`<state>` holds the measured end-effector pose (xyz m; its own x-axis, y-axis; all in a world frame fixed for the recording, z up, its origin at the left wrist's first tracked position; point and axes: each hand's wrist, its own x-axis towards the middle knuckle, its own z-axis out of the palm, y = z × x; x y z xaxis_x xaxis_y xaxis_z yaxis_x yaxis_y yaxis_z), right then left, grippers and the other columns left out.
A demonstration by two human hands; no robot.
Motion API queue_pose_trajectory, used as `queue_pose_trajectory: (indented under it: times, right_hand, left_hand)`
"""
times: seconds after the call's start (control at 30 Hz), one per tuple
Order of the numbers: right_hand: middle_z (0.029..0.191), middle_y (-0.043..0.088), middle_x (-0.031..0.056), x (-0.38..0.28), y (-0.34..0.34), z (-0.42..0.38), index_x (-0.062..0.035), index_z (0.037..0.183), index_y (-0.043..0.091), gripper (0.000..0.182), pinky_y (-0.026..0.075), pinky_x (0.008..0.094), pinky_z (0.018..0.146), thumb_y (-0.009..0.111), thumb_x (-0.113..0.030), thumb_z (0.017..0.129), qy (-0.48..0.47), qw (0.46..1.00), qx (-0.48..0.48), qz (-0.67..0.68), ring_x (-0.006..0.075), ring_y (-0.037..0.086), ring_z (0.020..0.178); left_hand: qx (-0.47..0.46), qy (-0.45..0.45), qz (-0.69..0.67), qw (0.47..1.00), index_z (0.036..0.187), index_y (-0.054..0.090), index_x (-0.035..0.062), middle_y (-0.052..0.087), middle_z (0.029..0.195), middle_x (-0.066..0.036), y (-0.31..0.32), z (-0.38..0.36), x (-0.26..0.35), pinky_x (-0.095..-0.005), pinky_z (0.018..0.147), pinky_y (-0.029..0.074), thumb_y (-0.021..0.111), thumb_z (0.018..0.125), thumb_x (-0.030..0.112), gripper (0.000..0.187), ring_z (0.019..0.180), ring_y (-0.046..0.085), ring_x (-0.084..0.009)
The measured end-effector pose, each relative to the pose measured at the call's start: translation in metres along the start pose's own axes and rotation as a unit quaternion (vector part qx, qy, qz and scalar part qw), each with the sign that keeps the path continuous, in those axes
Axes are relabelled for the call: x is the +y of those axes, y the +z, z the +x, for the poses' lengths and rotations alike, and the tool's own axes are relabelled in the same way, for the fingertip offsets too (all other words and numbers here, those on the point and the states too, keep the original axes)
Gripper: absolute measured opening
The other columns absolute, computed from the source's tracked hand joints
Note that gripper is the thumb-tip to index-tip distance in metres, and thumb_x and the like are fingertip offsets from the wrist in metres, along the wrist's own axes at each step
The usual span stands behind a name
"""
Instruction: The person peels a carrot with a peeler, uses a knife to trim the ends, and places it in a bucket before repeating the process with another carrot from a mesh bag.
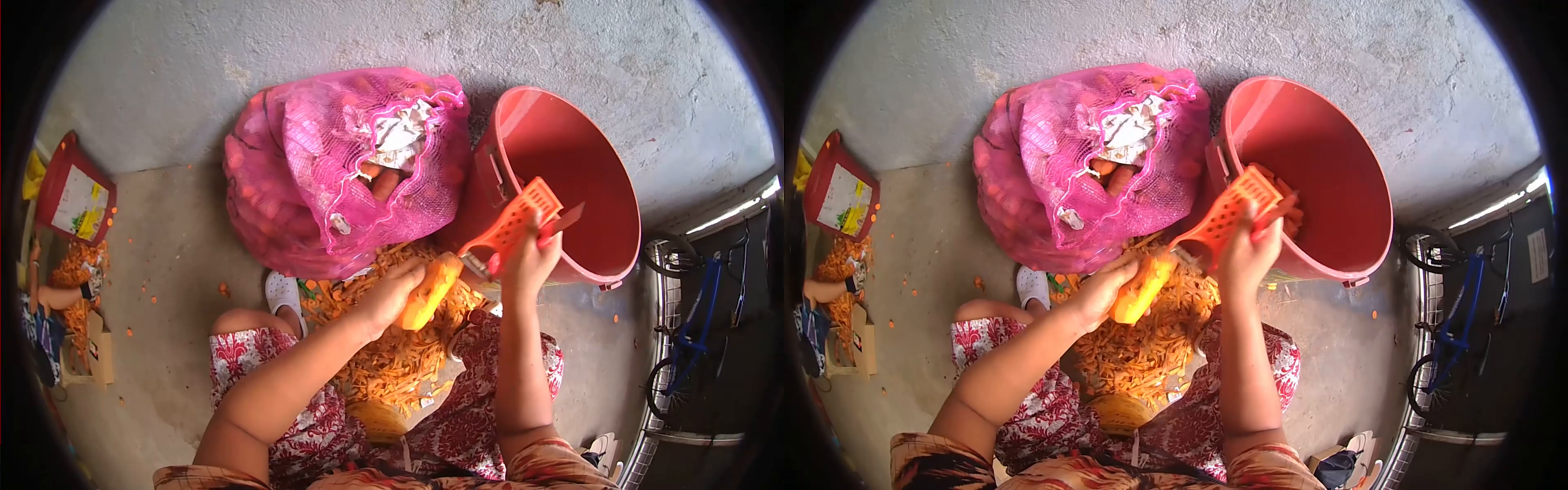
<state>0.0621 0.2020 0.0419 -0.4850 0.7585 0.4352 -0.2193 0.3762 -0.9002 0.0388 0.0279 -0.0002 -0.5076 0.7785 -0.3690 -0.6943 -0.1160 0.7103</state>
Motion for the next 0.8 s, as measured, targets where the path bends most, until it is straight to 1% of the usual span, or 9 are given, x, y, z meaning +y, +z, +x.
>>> queue_pose_trajectory:
  times: [0.03,0.07,0.33,0.43,0.47,0.53,0.63,0.73,0.8]
  right_hand:
    - [0.070,0.052,-0.0011,-0.006,0.005,-0.009,-0.0015,0.087,0.050,0.012,0.034,0.0160,0.050,0.047,-0.013,0.087,0.017,0.999,-0.024,0.013,0.0016,0.044,0.058]
    - [0.070,0.051,-0.0022,-0.002,0.008,-0.013,-0.0013,0.090,0.050,0.011,0.034,0.0157,0.051,0.046,-0.012,0.087,-0.038,0.997,-0.046,-0.045,0.0011,0.044,0.059]
    - [0.064,0.042,-0.0064,0.004,0.006,-0.009,-0.0011,0.096,0.049,0.014,0.029,0.0156,0.047,0.044,-0.010,0.087,0.087,0.993,-0.038,0.069,0.0004,0.034,0.053]
    - [0.064,0.043,-0.0062,-0.007,0.011,-0.014,-0.0015,0.094,0.049,0.012,0.029,0.0156,0.047,0.044,-0.009,0.087,0.067,0.995,-0.043,0.067,0.0002,0.034,0.053]
    - [0.076,0.052,-0.0013,-0.007,0.011,-0.017,-0.0014,0.095,0.049,0.013,0.037,0.0166,0.053,0.044,-0.010,0.087,0.064,0.995,-0.057,0.060,0.0027,0.045,0.062]
    - [0.060,0.046,-0.0008,-0.004,0.018,-0.027,-0.0018,0.087,0.048,0.008,0.033,0.0197,0.046,0.047,-0.010,0.086,0.020,0.998,-0.053,0.016,0.0046,0.038,0.052]
    - [0.062,0.053,0.0078,-0.010,0.022,-0.040,-0.0003,0.082,0.047,0.011,0.040,0.0236,0.052,0.050,-0.011,0.084,-0.014,0.996,-0.078,-0.048,0.0091,0.048,0.056]
    - [0.064,0.055,0.0099,-0.012,0.023,-0.044,-0.0002,0.083,0.047,0.012,0.042,0.0253,0.053,0.050,-0.012,0.084,-0.027,0.995,-0.083,-0.057,0.0128,0.052,0.056]
    - [0.064,0.055,0.0114,-0.011,0.023,-0.044,-0.0001,0.084,0.047,0.013,0.042,0.0263,0.053,0.050,-0.012,0.084,-0.059,0.992,-0.076,-0.085,0.0156,0.053,0.056]
  left_hand:
    - [-0.016,-0.009,-0.002,1.000,0.113,0.042,0.0068,0.053,0.097,-0.005,-0.001,0.001,0.004,-0.0252,0.078,0.041,0.037,0.090,0.024,0.029,0.089,0.051,-0.0109]
    - [-0.023,0.015,-0.002,1.000,0.117,0.038,0.0066,0.051,0.101,-0.006,-0.003,0.001,0.003,-0.0264,0.078,0.042,0.039,0.088,0.023,0.033,0.091,0.051,-0.0127]
    - [-0.139,0.063,0.035,0.988,0.130,0.022,0.0052,0.044,0.111,-0.005,0.000,-0.009,0.025,-0.0299,0.087,0.038,0.062,0.070,0.002,0.071,0.101,0.046,-0.0167]
    - [-0.108,0.082,0.135,0.981,0.130,0.023,0.0050,0.045,0.109,-0.005,0.001,-0.006,0.023,-0.0290,0.082,0.043,0.065,0.066,-0.004,0.077,0.096,0.049,-0.0156]
    - [-0.106,0.084,0.150,0.979,0.129,0.024,0.0048,0.046,0.109,-0.005,0.001,-0.006,0.021,-0.0278,0.080,0.044,0.064,0.066,-0.003,0.075,0.095,0.049,-0.0150]
    - [-0.102,0.086,0.180,0.975,0.127,0.027,0.0044,0.048,0.107,-0.005,0.003,-0.006,0.017,-0.0256,0.076,0.045,0.064,0.067,-0.003,0.071,0.093,0.050,-0.0137]
    - [-0.094,0.054,0.105,0.989,0.127,0.027,0.0058,0.049,0.102,-0.005,0.008,-0.008,0.021,-0.0232,0.055,0.050,0.061,0.067,-0.006,0.070,0.080,0.054,-0.0124]
    - [-0.113,0.044,0.085,0.989,0.130,0.025,0.0137,0.048,0.099,-0.003,0.002,-0.005,0.017,-0.0221,0.048,0.050,0.061,0.069,-0.004,0.074,0.080,0.052,-0.0113]
    - [-0.111,0.058,0.085,0.988,0.128,0.025,0.0093,0.048,0.098,-0.004,0.003,-0.005,0.019,-0.0221,0.047,0.049,0.060,0.068,-0.006,0.070,0.076,0.053,-0.0117]
